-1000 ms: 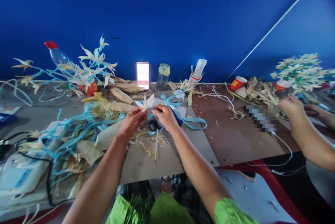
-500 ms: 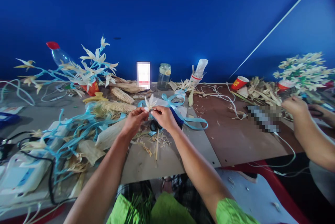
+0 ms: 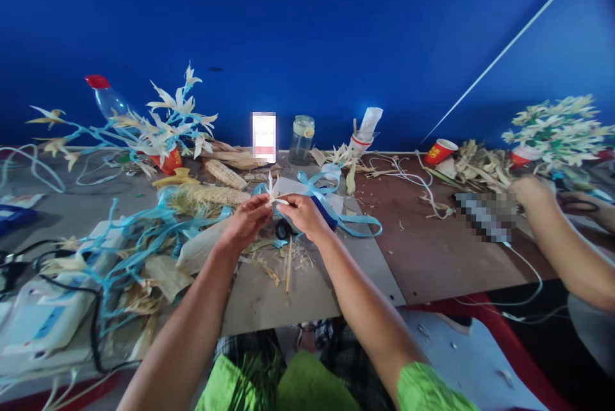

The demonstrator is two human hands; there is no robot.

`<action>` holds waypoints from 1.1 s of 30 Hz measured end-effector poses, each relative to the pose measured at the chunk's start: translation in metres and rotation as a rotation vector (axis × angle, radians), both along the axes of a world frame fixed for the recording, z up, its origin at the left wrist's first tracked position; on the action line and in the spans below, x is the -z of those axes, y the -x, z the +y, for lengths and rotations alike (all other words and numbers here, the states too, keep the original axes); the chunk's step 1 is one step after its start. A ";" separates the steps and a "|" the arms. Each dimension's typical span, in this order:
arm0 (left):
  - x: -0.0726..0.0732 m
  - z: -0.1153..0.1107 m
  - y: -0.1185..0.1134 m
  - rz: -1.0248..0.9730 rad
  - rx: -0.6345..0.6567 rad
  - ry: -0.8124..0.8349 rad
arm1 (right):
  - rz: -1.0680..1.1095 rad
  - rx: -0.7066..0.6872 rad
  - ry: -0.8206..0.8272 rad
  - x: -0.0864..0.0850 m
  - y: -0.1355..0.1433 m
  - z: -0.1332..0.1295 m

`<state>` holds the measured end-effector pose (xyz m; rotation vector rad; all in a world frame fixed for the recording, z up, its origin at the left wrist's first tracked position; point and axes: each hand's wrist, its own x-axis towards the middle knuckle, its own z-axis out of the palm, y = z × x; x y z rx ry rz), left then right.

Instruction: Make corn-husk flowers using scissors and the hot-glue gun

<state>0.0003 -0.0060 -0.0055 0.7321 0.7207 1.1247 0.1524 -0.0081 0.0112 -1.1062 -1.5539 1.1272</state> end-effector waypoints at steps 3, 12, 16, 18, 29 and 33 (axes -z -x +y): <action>0.000 0.000 0.001 -0.030 0.040 0.041 | 0.009 -0.017 0.000 -0.002 0.000 -0.001; 0.001 0.001 0.002 -0.109 0.024 0.036 | 0.064 -0.027 0.110 0.002 0.000 0.000; 0.001 0.002 0.003 -0.123 -0.022 0.038 | 0.046 0.035 0.139 0.005 -0.002 0.003; 0.002 0.002 0.003 -0.118 -0.033 0.053 | 0.047 0.053 0.128 0.008 -0.003 0.005; 0.005 0.001 0.000 -0.015 0.024 0.042 | -0.093 0.132 -0.005 0.016 0.000 0.009; 0.007 0.001 -0.002 0.034 0.034 0.012 | -0.022 0.087 -0.014 0.014 0.001 0.008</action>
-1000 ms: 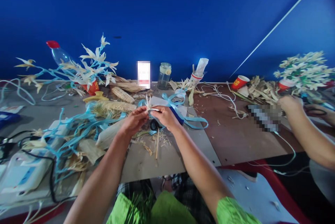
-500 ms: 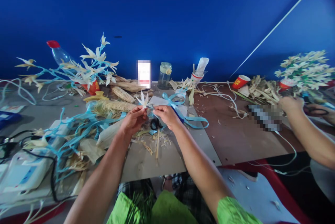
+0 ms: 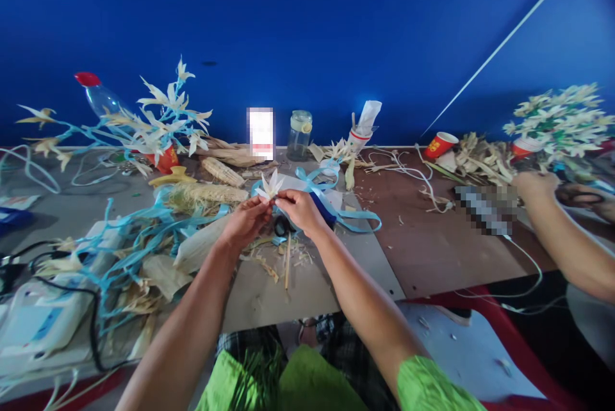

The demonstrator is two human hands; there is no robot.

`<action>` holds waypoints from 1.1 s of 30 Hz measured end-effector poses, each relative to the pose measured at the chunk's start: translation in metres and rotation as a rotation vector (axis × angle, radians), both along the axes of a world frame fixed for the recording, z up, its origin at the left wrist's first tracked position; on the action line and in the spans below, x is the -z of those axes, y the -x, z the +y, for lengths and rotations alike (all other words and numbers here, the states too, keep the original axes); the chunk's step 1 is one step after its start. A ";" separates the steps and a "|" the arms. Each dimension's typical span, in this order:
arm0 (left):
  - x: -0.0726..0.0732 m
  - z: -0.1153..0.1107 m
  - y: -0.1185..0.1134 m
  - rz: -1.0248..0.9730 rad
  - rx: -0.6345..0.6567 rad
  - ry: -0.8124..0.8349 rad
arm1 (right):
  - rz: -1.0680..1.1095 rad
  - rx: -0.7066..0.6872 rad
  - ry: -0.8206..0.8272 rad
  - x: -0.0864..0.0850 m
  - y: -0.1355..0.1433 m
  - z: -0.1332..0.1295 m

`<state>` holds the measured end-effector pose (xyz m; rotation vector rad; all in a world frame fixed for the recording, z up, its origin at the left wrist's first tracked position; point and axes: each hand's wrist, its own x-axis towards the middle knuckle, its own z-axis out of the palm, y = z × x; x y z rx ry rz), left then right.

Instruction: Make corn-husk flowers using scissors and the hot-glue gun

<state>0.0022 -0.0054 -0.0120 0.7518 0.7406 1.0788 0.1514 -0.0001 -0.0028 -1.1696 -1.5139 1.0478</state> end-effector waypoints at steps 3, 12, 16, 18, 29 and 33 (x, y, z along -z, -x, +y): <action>-0.001 -0.001 -0.001 0.049 -0.008 -0.024 | 0.040 -0.034 0.015 -0.003 0.000 -0.001; -0.008 -0.003 -0.002 0.040 -0.035 0.038 | 0.219 -0.069 0.149 -0.010 0.001 -0.004; -0.007 -0.003 -0.002 0.054 -0.040 0.008 | 0.296 -0.076 0.202 -0.010 0.001 -0.004; -0.005 -0.002 -0.001 0.041 -0.057 -0.004 | 0.331 -0.082 0.231 -0.011 0.002 -0.004; -0.006 0.001 0.000 -0.102 -0.102 -0.030 | 0.359 -0.053 0.318 -0.013 -0.001 -0.004; -0.007 -0.001 -0.001 -0.126 -0.100 -0.031 | 0.355 0.050 0.350 -0.009 0.000 -0.002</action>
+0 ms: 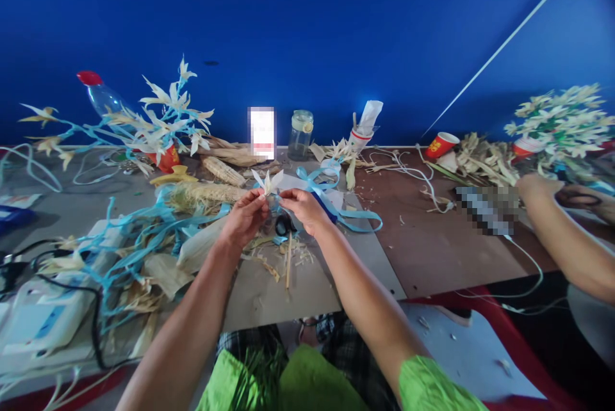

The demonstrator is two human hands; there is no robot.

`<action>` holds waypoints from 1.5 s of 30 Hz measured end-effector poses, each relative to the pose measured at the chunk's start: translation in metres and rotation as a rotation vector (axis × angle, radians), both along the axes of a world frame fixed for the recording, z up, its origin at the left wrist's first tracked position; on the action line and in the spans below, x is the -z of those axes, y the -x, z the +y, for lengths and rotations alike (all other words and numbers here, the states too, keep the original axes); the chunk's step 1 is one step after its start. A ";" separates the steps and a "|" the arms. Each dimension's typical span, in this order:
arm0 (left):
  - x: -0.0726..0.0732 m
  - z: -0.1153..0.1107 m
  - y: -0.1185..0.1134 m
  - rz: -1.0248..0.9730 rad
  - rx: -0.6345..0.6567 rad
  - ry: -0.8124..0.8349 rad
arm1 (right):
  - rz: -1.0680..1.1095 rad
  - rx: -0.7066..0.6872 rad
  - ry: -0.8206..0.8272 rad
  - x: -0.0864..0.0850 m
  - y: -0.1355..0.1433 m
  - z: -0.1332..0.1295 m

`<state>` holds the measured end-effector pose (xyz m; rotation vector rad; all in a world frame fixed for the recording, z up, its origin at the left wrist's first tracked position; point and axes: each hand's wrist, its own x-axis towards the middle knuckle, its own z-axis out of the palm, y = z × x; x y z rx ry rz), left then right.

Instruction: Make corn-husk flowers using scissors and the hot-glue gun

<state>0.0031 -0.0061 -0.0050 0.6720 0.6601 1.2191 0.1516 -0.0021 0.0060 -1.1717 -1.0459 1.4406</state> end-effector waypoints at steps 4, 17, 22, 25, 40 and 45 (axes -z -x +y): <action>-0.001 -0.002 -0.001 0.003 0.054 0.003 | 0.026 -0.019 -0.032 -0.002 0.002 -0.001; -0.004 -0.005 -0.001 0.074 0.119 0.032 | 0.210 -0.067 0.094 -0.012 0.000 -0.005; -0.005 -0.005 -0.003 0.140 0.175 0.027 | 0.221 -0.123 0.124 -0.008 -0.001 -0.003; -0.003 -0.005 -0.005 0.197 0.133 -0.020 | 0.209 -0.109 0.121 -0.006 -0.001 -0.002; 0.004 -0.003 -0.011 0.424 -0.110 -0.151 | -0.031 0.005 -0.008 0.002 0.000 0.000; 0.003 -0.001 -0.010 0.295 -0.138 -0.074 | -0.169 0.013 -0.061 0.003 -0.003 0.001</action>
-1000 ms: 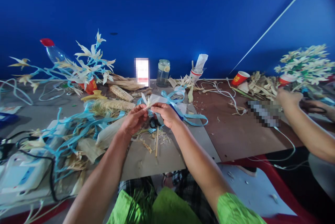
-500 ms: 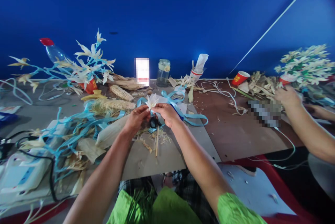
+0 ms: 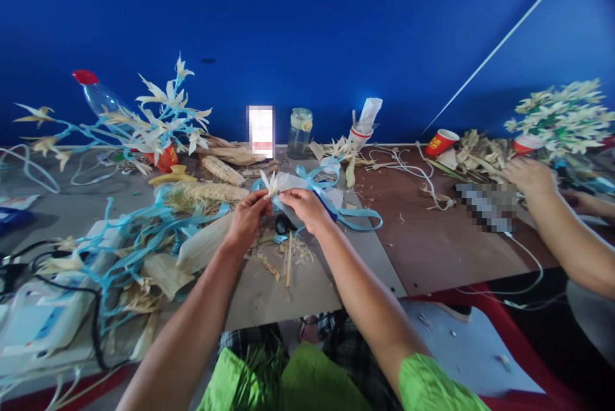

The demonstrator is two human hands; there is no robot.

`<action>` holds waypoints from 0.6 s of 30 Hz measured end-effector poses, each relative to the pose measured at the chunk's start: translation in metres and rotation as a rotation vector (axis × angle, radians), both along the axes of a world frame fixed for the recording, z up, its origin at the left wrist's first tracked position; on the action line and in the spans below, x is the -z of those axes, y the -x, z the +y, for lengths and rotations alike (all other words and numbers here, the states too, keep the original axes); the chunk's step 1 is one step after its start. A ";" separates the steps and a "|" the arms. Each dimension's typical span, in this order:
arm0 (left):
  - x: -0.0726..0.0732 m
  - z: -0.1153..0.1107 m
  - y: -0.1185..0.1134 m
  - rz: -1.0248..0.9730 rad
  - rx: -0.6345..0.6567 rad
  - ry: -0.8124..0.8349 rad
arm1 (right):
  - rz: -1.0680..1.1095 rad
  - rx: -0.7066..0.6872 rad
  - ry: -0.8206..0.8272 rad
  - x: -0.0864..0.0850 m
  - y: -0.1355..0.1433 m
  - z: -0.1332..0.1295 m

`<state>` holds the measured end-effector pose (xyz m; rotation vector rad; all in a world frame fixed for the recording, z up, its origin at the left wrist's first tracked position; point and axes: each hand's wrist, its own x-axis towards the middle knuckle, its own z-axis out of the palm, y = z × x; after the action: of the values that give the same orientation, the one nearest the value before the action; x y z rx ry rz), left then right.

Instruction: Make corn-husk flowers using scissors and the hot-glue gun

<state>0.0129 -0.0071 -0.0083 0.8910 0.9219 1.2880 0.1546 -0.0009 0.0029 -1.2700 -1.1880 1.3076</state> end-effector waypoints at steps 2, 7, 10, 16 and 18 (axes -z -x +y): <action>0.000 0.001 0.001 -0.073 -0.023 0.049 | -0.057 0.052 -0.058 -0.001 -0.004 0.001; 0.002 0.004 0.004 -0.195 -0.042 0.105 | -0.159 0.194 -0.211 -0.016 -0.016 -0.001; 0.003 0.005 0.006 -0.193 -0.048 0.110 | -0.120 0.120 -0.207 -0.029 -0.021 -0.006; 0.000 0.005 0.006 -0.212 -0.028 0.094 | -0.228 0.158 -0.256 -0.035 -0.048 -0.006; 0.000 0.005 0.006 -0.232 -0.027 0.082 | -0.338 0.218 -0.283 -0.030 -0.063 -0.004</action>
<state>0.0070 -0.0021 -0.0085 0.6514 0.7994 1.3357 0.2173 -0.0047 0.0329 -1.3973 -1.3685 0.7541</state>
